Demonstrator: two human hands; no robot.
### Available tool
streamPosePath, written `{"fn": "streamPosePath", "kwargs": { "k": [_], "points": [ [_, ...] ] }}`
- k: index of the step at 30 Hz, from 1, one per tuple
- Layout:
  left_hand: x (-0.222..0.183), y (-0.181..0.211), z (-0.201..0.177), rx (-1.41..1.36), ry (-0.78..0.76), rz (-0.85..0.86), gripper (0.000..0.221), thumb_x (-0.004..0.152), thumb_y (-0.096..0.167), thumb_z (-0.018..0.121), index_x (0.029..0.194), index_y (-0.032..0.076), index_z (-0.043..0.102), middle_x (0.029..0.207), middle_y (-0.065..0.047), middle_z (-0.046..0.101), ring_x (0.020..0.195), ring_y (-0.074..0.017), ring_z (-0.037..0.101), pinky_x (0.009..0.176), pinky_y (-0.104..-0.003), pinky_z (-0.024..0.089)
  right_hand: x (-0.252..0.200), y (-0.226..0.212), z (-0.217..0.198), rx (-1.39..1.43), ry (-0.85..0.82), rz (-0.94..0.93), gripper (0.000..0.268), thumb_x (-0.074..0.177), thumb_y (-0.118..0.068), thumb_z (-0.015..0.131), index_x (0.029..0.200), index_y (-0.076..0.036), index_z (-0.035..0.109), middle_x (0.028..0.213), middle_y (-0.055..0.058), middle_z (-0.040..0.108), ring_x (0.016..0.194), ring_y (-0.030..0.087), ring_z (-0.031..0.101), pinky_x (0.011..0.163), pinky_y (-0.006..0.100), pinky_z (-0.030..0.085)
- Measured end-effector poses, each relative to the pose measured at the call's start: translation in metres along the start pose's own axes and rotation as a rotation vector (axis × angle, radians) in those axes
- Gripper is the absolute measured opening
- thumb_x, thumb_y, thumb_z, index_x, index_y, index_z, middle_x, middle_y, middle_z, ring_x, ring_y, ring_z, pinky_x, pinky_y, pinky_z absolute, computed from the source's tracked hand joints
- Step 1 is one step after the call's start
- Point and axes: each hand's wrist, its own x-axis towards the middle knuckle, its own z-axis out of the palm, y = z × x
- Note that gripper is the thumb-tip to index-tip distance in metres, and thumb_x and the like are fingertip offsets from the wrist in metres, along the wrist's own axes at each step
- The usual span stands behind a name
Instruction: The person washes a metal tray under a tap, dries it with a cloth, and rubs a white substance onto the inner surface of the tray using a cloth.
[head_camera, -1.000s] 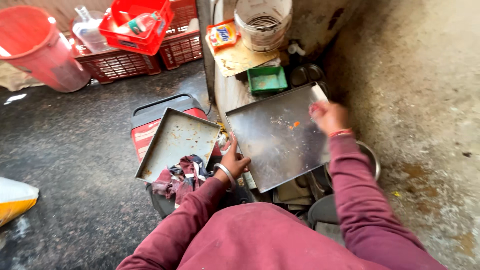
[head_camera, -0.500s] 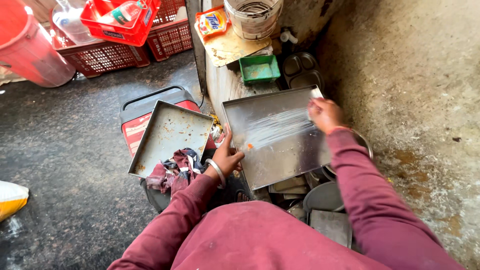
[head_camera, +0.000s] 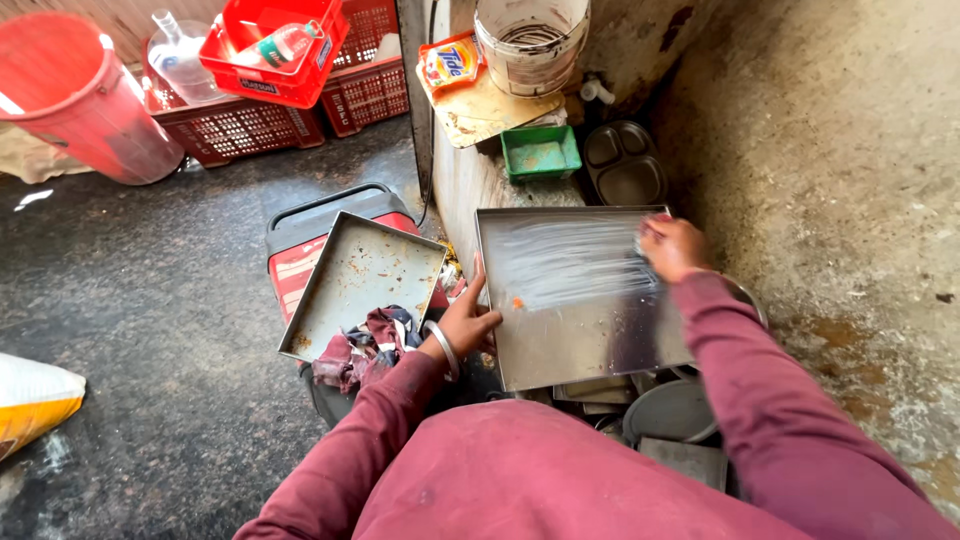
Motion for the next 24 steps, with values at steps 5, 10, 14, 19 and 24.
{"fn": "streamPosePath", "kwargs": {
  "k": [5, 10, 14, 19, 24],
  "points": [
    [0.002, 0.034, 0.000, 0.064, 0.034, 0.061, 0.106, 0.088, 0.002, 0.059, 0.162, 0.032, -0.010, 0.071, -0.013, 0.066, 0.053, -0.0190, 0.065, 0.047, -0.037, 0.059, 0.000, -0.120, 0.107, -0.062, 0.014, 0.034, 0.016, 0.098, -0.019, 0.065, 0.097, -0.003, 0.068, 0.095, 0.023, 0.068, 0.087, 0.037, 0.068, 0.074, 0.048, 0.056],
    [-0.001, 0.031, -0.006, 0.035, 0.051, 0.105, 0.102, 0.087, 0.001, 0.058, 0.166, 0.029, -0.001, 0.071, -0.009, 0.063, 0.052, -0.0164, 0.060, 0.043, -0.035, 0.055, -0.033, -0.102, 0.020, 0.100, -0.089, -0.059, 0.025, 0.084, -0.012, 0.068, 0.105, -0.012, 0.080, 0.098, 0.016, 0.075, 0.088, 0.030, 0.073, 0.080, 0.040, 0.060],
    [0.010, 0.012, -0.011, 0.068, 0.069, 0.078, 0.101, 0.088, 0.004, 0.057, 0.166, 0.028, -0.002, 0.069, -0.009, 0.060, 0.052, -0.0159, 0.057, 0.045, -0.034, 0.052, -0.024, -0.100, -0.009, 0.010, -0.123, 0.035, 0.018, 0.082, -0.013, 0.073, 0.099, -0.009, 0.078, 0.097, 0.012, 0.076, 0.085, 0.027, 0.074, 0.081, 0.038, 0.061],
    [0.022, -0.013, -0.012, 0.136, 0.079, 0.184, 0.100, 0.086, -0.001, 0.058, 0.166, 0.020, 0.002, 0.087, -0.011, 0.069, 0.065, -0.0110, 0.060, 0.060, -0.028, 0.054, -0.029, -0.140, 0.050, 0.025, -0.219, -0.093, 0.017, 0.079, -0.014, 0.077, 0.094, -0.009, 0.081, 0.093, 0.012, 0.076, 0.083, 0.031, 0.072, 0.077, 0.040, 0.057],
    [0.008, -0.015, -0.006, 0.180, 0.049, 0.559, 0.097, 0.091, -0.007, 0.056, 0.168, 0.018, 0.002, 0.120, -0.022, 0.058, 0.084, -0.0187, 0.064, 0.067, -0.034, 0.057, -0.022, -0.045, -0.010, -0.024, -0.235, 0.256, 0.009, 0.092, -0.014, 0.069, 0.092, -0.011, 0.078, 0.099, 0.009, 0.079, 0.083, 0.022, 0.076, 0.081, 0.034, 0.062]
  ]
}}
